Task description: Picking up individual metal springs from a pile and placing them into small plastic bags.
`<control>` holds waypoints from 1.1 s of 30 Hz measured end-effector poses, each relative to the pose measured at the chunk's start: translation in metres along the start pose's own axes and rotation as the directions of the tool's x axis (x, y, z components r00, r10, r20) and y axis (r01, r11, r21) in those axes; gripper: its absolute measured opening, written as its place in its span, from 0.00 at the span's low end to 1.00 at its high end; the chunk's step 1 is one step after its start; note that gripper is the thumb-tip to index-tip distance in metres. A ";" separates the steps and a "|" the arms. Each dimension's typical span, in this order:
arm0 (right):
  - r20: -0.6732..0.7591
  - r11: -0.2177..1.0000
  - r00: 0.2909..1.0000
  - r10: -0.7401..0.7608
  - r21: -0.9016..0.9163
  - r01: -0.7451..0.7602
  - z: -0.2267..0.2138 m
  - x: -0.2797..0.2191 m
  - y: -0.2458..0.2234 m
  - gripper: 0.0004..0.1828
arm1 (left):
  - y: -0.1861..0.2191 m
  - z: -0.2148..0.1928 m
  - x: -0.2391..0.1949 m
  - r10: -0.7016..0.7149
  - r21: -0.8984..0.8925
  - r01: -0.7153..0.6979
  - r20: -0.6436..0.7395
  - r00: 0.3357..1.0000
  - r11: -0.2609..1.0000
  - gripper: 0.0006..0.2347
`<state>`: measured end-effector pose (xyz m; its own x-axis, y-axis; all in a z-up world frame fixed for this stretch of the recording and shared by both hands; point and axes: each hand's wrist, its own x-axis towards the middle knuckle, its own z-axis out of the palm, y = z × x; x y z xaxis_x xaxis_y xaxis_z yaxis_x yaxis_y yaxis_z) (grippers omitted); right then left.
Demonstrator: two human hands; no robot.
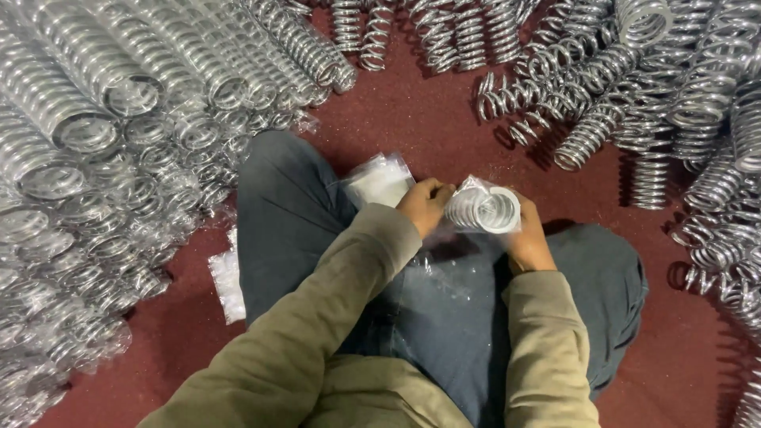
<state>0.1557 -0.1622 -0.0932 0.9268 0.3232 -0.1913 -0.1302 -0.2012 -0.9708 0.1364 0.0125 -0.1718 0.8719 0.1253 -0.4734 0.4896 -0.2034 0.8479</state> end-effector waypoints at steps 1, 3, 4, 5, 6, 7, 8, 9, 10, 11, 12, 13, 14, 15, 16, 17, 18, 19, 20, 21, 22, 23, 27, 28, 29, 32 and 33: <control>-0.004 1.000 1.000 0.005 -0.001 -0.005 0.002 0.002 0.001 0.08 | 0.007 -0.003 -0.003 -0.002 0.000 0.002 0.006 1.000 1.000 0.16; -0.061 0.986 0.991 0.115 -0.117 -0.122 0.007 0.010 0.001 0.17 | 0.022 -0.012 -0.008 0.009 0.021 -0.009 0.017 1.000 1.000 0.16; -0.058 0.986 0.992 0.111 -0.119 -0.118 0.006 0.011 0.001 0.17 | 0.027 -0.014 -0.010 0.011 0.020 -0.011 0.012 1.000 1.000 0.16; -0.054 0.984 0.992 0.114 -0.132 -0.120 0.006 0.012 0.001 0.17 | 0.032 -0.016 -0.012 -0.022 0.060 0.021 0.031 0.999 0.998 0.17; -0.053 0.983 0.992 0.115 -0.141 -0.122 0.006 0.013 0.001 0.17 | 0.037 -0.018 -0.014 -0.056 0.104 0.051 0.049 0.997 0.993 0.18; -0.051 0.983 0.992 0.111 -0.138 -0.117 0.009 0.016 0.000 0.17 | 0.036 -0.021 -0.010 -0.054 0.107 0.049 0.045 0.998 0.993 0.18; -0.054 0.979 0.991 0.123 -0.155 -0.130 0.011 0.016 0.001 0.18 | 0.032 -0.021 -0.008 -0.076 0.162 0.066 0.061 0.995 0.985 0.18; -0.056 0.975 0.989 0.134 -0.171 -0.142 0.012 0.016 0.002 0.18 | 0.029 -0.021 -0.006 -0.099 0.217 0.081 0.075 0.992 0.973 0.18; -0.059 0.975 0.989 0.133 -0.171 -0.141 0.012 0.016 0.003 0.18 | 0.023 -0.018 0.001 -0.097 0.218 0.078 0.076 0.992 0.973 0.18; -0.061 0.971 0.988 0.140 -0.189 -0.150 0.013 0.016 0.004 0.19 | 0.017 -0.014 0.007 -0.136 0.157 0.124 0.067 0.988 0.980 0.16; -0.060 0.966 0.987 0.151 -0.205 -0.161 0.015 0.015 0.005 0.20 | 0.010 -0.012 0.012 -0.180 0.096 0.174 0.058 0.982 0.980 0.13; -0.059 0.966 0.986 0.153 -0.204 -0.162 0.017 0.013 0.006 0.20 | 0.001 -0.007 0.016 -0.182 0.097 0.176 0.058 0.982 0.980 0.13; -0.061 0.961 0.985 0.159 -0.221 -0.169 0.018 0.014 0.006 0.20 | -0.005 -0.002 0.023 -0.224 0.019 0.224 0.025 0.974 0.974 0.14; -0.063 0.955 0.984 0.165 -0.238 -0.176 0.019 0.014 0.005 0.21 | -0.012 0.002 0.031 -0.268 -0.062 0.267 -0.005 0.963 0.962 0.14; -0.065 0.956 0.985 0.161 -0.238 -0.172 0.024 0.017 0.003 0.21 | -0.002 -0.001 0.019 -0.263 -0.060 0.262 -0.005 0.965 0.963 0.14; -0.069 0.951 0.984 0.165 -0.254 -0.178 0.028 0.020 0.001 0.22 | 0.008 -0.005 0.008 -0.216 0.162 0.216 -0.019 0.976 0.963 0.14; -0.074 0.945 0.982 0.172 -0.271 -0.185 0.032 0.022 0.000 0.23 | 0.017 -0.008 -0.004 -0.167 0.377 0.162 -0.020 0.986 0.912 0.15; -0.078 0.945 0.983 0.169 -0.272 -0.184 0.035 0.020 -0.001 0.23 | 0.024 -0.009 -0.012 -0.162 0.378 0.157 -0.017 0.987 0.913 0.15; -0.083 0.938 0.981 0.173 -0.290 -0.190 0.037 0.019 -0.002 0.24 | 0.032 -0.010 -0.019 -0.114 0.404 0.122 -0.046 0.992 0.907 0.13; -0.089 0.931 0.980 0.177 -0.308 -0.196 0.039 0.018 -0.003 0.25 | 0.040 -0.011 -0.027 -0.064 0.430 0.090 -0.074 0.995 0.898 0.11; -0.089 0.932 0.981 0.174 -0.307 -0.193 0.038 0.015 -0.003 0.25 | 0.038 -0.010 -0.027 -0.061 0.431 0.088 -0.075 0.995 0.898 0.11; -0.090 0.925 0.980 0.179 -0.323 -0.199 0.038 0.013 -0.002 0.26 | 0.035 -0.009 -0.027 -0.027 0.440 0.062 -0.087 0.996 0.896 0.10; -0.100 0.898 0.973 0.207 -0.375 -0.230 0.035 -0.006 0.008 0.29 | 0.020 -0.009 -0.038 0.281 0.406 -0.230 -0.070 0.957 0.884 0.14; -0.101 0.896 0.973 0.209 -0.379 -0.232 0.035 -0.015 0.013 0.29 | 0.022 -0.009 -0.047 0.279 0.402 -0.229 -0.070 0.958 0.887 0.14; -0.103 0.885 0.970 0.220 -0.398 -0.242 0.035 -0.024 0.017 0.30 | 0.023 -0.010 -0.056 0.362 0.372 -0.338 0.006 0.932 0.865 0.16; -0.095 0.863 0.965 0.243 -0.433 -0.260 0.046 -0.027 0.020 0.33 | 0.013 -0.009 -0.058 0.437 0.302 -0.448 0.106 0.893 0.841 0.22; -0.094 0.852 0.962 0.255 -0.449 -0.269 0.051 -0.026 0.019 0.34 | 0.006 -0.009 -0.055 0.437 0.268 -0.459 0.141 0.888 0.847 0.26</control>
